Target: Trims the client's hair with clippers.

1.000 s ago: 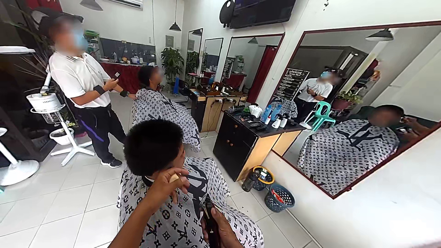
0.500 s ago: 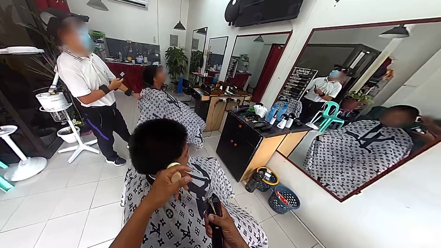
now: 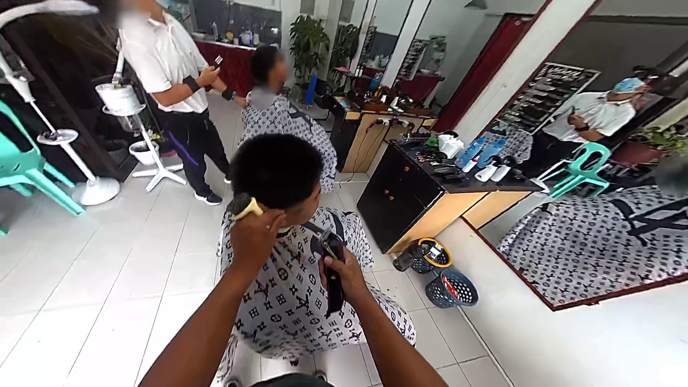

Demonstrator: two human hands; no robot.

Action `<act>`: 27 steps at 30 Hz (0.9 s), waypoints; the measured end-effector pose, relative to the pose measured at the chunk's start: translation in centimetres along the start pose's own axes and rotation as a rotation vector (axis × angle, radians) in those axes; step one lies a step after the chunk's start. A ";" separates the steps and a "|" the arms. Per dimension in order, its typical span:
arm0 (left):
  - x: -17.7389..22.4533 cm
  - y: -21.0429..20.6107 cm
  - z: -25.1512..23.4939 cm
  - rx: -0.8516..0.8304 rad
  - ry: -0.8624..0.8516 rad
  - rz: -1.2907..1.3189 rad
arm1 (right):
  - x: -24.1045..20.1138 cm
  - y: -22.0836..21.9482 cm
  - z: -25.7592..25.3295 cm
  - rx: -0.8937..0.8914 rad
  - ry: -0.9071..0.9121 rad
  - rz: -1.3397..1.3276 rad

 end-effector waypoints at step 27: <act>-2.5 -0.7 0.3 -0.179 0.280 0.171 | -1.9 -6.9 -4.4 -0.044 -0.168 -0.054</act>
Point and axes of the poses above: each hand's wrist, its own z-axis away from the middle knuckle, its own y-axis out of the back of the hand, x = y × z, the point moved 3 cm from there along -z, towards the middle knuckle, and after that the axes turned 3 degrees about -z, right-handed, at the moved point
